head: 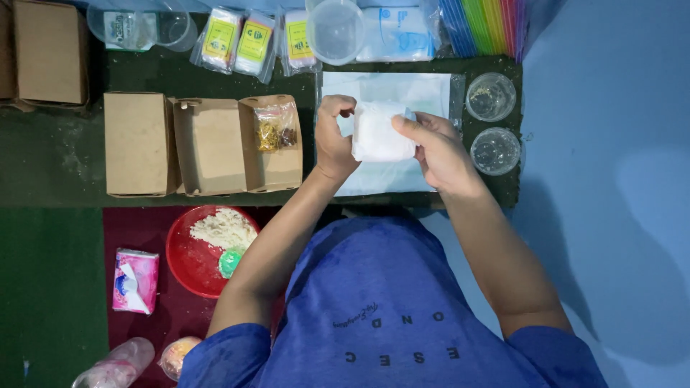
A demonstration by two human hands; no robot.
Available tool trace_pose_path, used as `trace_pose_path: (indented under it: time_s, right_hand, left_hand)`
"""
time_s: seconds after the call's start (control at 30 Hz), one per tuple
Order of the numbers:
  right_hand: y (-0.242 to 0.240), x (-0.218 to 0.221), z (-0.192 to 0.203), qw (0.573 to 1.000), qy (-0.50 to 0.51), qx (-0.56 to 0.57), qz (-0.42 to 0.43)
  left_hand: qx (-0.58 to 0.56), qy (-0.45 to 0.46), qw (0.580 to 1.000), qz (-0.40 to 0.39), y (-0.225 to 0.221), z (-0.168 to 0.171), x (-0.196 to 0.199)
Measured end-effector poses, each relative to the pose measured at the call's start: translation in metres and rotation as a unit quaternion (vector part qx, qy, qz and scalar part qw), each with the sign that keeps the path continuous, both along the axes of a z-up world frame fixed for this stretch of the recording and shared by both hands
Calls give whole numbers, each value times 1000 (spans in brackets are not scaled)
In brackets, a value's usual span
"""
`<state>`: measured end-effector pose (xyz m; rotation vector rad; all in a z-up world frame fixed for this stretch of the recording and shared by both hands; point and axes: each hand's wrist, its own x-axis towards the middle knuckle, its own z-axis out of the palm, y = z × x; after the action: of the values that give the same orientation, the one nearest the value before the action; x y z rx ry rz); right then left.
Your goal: Wrapping a rice ball in paper and portioning rice into a cup using a spoon
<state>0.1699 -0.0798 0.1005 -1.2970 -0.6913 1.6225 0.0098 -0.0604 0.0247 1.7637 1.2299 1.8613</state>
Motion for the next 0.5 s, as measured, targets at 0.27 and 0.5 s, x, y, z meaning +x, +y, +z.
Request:
trace_pose_path:
  time_s: [0.27,0.5]
  right_hand:
    - [-2,23,-62,994,21,80,68]
    - [-5,24,-38,976,-31,192,97]
  left_hand:
    - [-188,2,979,75,4,-5,-11]
    - [-500,-191,841,-83,6,37,-13]
